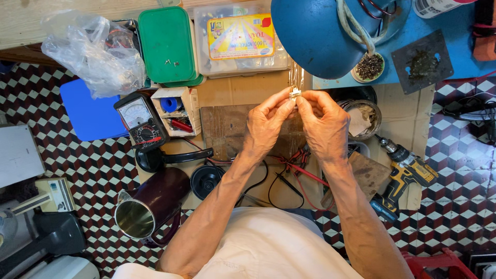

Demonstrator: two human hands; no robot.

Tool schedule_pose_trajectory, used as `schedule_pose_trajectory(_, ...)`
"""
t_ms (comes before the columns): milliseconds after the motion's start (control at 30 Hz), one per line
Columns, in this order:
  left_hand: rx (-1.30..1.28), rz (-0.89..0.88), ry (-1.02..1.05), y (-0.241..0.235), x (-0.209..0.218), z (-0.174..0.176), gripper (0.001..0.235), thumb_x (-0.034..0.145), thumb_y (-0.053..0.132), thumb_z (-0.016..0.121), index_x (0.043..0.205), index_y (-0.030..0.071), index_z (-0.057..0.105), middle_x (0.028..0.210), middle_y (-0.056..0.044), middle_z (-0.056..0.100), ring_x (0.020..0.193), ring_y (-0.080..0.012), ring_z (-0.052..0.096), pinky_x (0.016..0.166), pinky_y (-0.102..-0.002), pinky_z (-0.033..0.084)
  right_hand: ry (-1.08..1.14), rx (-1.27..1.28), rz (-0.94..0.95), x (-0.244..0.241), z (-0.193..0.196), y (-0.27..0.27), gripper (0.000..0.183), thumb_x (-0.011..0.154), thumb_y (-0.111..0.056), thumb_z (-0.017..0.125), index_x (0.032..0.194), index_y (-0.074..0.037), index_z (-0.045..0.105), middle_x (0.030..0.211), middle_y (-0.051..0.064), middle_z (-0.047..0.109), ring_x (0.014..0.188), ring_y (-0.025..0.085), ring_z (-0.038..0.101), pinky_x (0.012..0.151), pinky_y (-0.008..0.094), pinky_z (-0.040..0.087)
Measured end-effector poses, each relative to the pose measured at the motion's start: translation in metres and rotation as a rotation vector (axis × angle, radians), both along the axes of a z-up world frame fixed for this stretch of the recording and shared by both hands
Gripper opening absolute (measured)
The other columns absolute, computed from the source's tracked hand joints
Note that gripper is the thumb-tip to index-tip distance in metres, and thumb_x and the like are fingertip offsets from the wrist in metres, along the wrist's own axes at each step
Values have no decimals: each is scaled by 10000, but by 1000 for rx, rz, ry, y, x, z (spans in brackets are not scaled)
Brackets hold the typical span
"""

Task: The person disassembles a small white electrical switch, tests its contacts with a multimeter, and cleans the internal metal contacts with a sanding block. The person then reassembles the switch and continues testing.

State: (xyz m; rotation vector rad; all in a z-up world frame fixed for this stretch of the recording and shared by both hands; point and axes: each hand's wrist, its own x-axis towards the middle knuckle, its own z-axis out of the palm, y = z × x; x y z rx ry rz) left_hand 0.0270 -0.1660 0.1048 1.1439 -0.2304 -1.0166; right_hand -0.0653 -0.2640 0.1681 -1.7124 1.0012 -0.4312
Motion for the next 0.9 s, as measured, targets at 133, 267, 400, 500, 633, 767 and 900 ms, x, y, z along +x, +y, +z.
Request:
schedule_pose_trajectory(133, 140, -40, -35, 3, 8, 8, 483, 1024, 198, 634, 1455, 4, 534, 1073, -108, 744, 927, -139, 708, 854, -270, 600, -43, 160, -12, -2, 4, -1, 270, 1004, -128, 669, 1255, -31, 643, 1037, 62, 775, 929, 102, 731, 812, 244, 586)
schedule_pose_trajectory(267, 110, -67, 53, 5, 13, 17, 492, 1041, 243, 624, 1448, -23, 547, 1060, -95, 733, 912, -113, 687, 854, -247, 583, -77, 141, 59, -4, 6, -2, 287, 1026, -133, 653, 1293, -29, 639, 1092, 68, 760, 999, 105, 718, 871, 252, 576)
schedule_pose_trajectory(400, 37, -48, 230, 5, 17, 23, 478, 1038, 236, 636, 1430, -26, 558, 1069, -74, 716, 909, -94, 674, 859, -246, 575, -101, 111, 102, -5, 7, -3, 251, 1043, -140, 648, 1264, -21, 665, 1131, 75, 756, 1045, 115, 721, 902, 258, 577)
schedule_pose_trajectory(500, 33, -41, 331, 6, 20, 25, 462, 1037, 233, 641, 1416, -24, 577, 1056, -60, 710, 893, -85, 670, 850, -243, 574, -71, 112, 106, -7, 8, -3, 264, 1031, -144, 656, 1266, -25, 668, 1114, 77, 756, 1020, 121, 719, 883, 259, 575)
schedule_pose_trajectory(633, 57, -45, 387, 6, 24, 28, 440, 1023, 226, 652, 1389, -13, 599, 1036, -50, 715, 865, -86, 671, 824, -243, 572, -41, 87, 139, -9, 11, -5, 276, 1018, -139, 668, 1269, -24, 663, 1110, 84, 756, 1023, 135, 725, 884, 272, 581)
schedule_pose_trajectory(767, 72, -65, 403, 9, 29, 31, 418, 1015, 238, 650, 1355, -4, 624, 1023, -34, 719, 859, -75, 682, 800, -233, 584, -47, 93, 240, -10, 13, -9, 317, 994, -140, 676, 1285, -21, 632, 1105, 85, 752, 1041, 143, 725, 906, 285, 580)
schedule_pose_trajectory(900, 108, -81, 400, 11, 32, 29, 394, 1007, 237, 666, 1319, -4, 651, 1002, -34, 721, 825, -68, 680, 775, -229, 592, -33, 131, 297, -12, 13, -15, 310, 986, -153, 688, 1261, -23, 628, 1085, 79, 758, 1032, 140, 728, 912, 288, 577)
